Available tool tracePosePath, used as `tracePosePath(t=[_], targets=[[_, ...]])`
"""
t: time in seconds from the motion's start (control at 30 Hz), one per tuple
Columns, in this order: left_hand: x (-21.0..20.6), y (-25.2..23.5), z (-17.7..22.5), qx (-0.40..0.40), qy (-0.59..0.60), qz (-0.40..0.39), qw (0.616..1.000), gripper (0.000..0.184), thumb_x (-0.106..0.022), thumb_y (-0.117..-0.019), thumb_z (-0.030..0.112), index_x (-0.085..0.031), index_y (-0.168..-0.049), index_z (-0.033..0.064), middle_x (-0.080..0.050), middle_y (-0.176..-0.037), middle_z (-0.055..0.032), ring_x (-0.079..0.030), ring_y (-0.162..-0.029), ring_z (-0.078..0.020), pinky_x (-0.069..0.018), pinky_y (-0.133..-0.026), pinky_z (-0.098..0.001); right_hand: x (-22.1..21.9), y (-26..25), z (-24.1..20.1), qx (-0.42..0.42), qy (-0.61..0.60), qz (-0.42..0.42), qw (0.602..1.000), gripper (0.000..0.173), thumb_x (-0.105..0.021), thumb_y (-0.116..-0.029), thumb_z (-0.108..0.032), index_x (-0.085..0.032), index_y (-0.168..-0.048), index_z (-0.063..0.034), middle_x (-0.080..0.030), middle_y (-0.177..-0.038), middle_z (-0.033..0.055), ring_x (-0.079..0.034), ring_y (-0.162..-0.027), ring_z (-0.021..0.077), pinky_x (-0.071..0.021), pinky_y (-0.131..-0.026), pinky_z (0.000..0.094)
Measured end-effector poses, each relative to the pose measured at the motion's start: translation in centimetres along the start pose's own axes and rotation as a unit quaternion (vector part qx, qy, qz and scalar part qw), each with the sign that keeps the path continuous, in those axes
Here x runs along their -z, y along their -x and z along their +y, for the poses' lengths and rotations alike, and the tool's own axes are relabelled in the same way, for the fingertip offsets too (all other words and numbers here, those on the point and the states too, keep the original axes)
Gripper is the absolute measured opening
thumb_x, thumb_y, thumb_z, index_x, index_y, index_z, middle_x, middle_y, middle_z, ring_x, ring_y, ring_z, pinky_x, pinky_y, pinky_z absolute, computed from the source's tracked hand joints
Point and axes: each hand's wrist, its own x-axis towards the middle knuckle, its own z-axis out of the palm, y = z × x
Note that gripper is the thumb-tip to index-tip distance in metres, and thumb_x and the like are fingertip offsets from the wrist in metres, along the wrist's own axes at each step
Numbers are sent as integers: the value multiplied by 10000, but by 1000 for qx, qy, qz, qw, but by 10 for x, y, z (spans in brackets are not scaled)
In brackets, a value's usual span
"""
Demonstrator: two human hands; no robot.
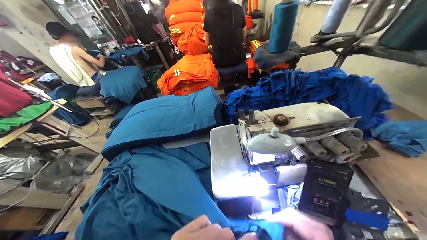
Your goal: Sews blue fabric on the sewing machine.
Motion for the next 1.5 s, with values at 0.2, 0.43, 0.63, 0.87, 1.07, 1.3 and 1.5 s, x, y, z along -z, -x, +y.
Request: tracePosePath(t=[0.2,0.43,0.63,0.87,1.07,1.3,1.5], targets=[[43,-91,-34,37,-163,118,979,338,-550,-1055,284,-671,-1310,100,-735,-1123,-30,-703,-933,-68,-596,-790,-285,-62,26,13,-57,-7,-91,994,111,-694,-877,-38,-749,-950,25,-740,-896,157,-732,-827,255,-605,-770,446],[-88,-24,-91,107,-88,-43,989,450,-464,-1042,429,-699,-1337,183,-596,-1479,25,-458,-1456,-172,-262,-1219,-633,-31,3,52,-136,-120,-51,982,370,-514,-1070,-230,-664,-822,0,-621,-762,61,-595,-615,95,-528,-574,286],[-81,-36,-92,152,-156,-95,971,512,-361,-1043,451,-631,-1399,201,-520,-1546,2,-390,-1496,-230,-304,-1164,-647,-41,-1,48,-145,-73,-24,986,275,-659,-991,-263,-757,-904,-20,-692,-792,76,-600,-617,101,-519,-569,300],[-74,-58,-84,144,-196,-231,942,907,-328,-913,812,-588,-1405,96,-500,-1541,-139,-397,-1476,-374,-260,-1142,-729,-38,0,47,-181,-92,-2,979,440,-421,-1082,-240,-710,-859,5,-653,-682,58,-618,-577,119,-542,-574,338],[-92,-74,-74,230,-220,-213,924,1269,-394,-639,1036,-514,-1503,114,-355,-1641,-160,-237,-1548,-388,-159,-1177,-736,-42,5,50,-185,-45,-65,980,338,-719,-942,-376,-759,-868,-48,-742,-859,84,-719,-798,192,-589,-737,491],[-90,-83,-82,254,-214,-245,911,1462,-408,-515,1089,-378,-1589,98,-283,-1679,-131,-163,-1573,-369,-103,-1200,-726,-37,10,53,-149,-71,-65,984,232,-686,-972,-238,-767,-900,-33,-754,-894,77,-726,-849,137,-605,-793,393],[-71,-58,-84,158,-190,-145,958,1172,-439,-700,990,-469,-1553,187,-368,-1645,-95,-314,-1529,-324,-176,-1169,-758,-26,17,49,-141,-55,-82,985,242,-614,-1004,-221,-745,-960,-22,-731,-928,85,-702,-834,144,-591,-779,355]])
